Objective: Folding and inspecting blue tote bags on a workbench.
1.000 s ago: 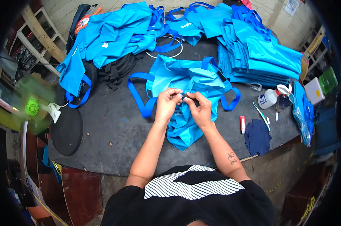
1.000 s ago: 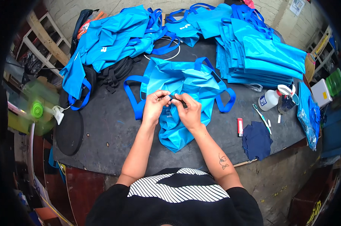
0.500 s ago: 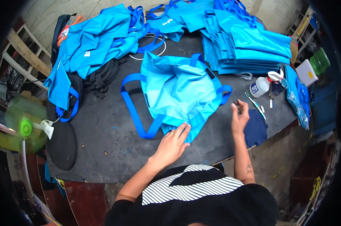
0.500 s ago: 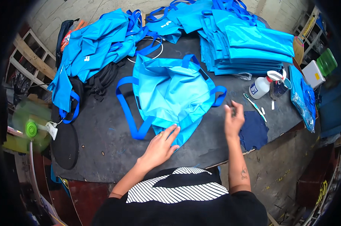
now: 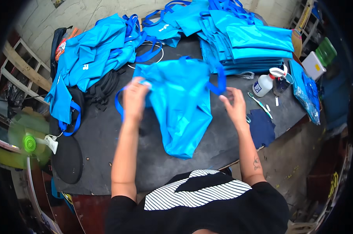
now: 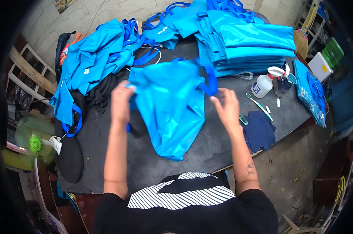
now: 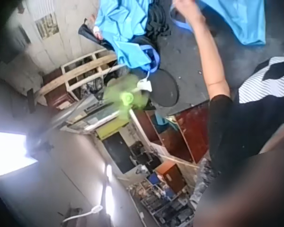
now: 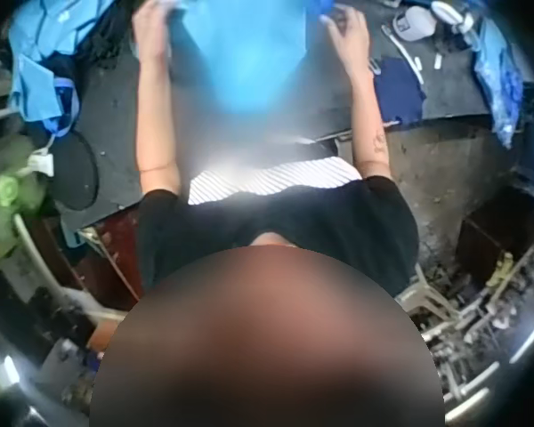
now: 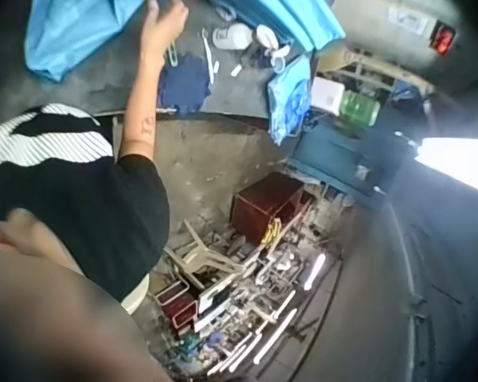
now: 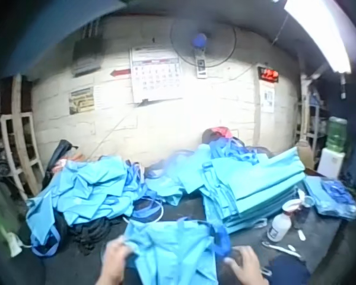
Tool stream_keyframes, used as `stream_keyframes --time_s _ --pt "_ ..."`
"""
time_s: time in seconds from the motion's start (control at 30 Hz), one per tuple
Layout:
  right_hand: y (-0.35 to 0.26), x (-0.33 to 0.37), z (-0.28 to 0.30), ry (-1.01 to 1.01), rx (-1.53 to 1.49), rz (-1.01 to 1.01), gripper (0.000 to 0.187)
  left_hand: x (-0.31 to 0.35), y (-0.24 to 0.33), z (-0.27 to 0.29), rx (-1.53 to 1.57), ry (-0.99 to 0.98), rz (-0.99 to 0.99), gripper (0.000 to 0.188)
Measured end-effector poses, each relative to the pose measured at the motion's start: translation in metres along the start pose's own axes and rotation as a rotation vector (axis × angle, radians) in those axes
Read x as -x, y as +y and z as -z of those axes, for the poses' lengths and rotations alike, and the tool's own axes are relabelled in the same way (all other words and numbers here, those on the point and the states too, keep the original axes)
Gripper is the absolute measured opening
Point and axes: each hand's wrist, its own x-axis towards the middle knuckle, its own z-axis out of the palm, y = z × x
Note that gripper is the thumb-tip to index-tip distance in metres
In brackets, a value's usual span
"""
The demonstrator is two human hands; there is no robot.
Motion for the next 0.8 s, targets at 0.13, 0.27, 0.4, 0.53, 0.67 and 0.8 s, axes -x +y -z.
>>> stream_keyframes --time_s 0.13,0.27,0.4,0.53,0.67,0.8 --pt "-0.019 -0.006 -0.026 -0.127 -0.331 -0.255 0.054 -0.04 0.022 0.056 0.563 0.097 0.029 0.01" --pt "-0.04 -0.005 -0.029 -0.27 -0.35 -0.281 0.052 -0.035 0.041 0.066 0.574 0.191 0.006 0.009" --pt "-0.082 0.034 -0.021 -0.203 -0.448 0.212 0.037 -0.015 0.037 0.087 0.334 0.212 0.045 0.01" --pt "-0.136 0.072 0.003 -0.585 -0.366 0.767 0.05 -0.011 0.031 0.098 -0.2 -0.047 0.141 0.011" --pt "-0.096 0.09 -0.025 -0.718 -0.209 0.834 0.043 -0.022 0.052 0.1 -0.199 -0.26 0.151 0.009" --pt "-0.127 0.069 -0.02 -0.591 -0.434 0.675 0.048 -0.043 0.065 0.099 -0.496 -0.034 -0.023 0.014"
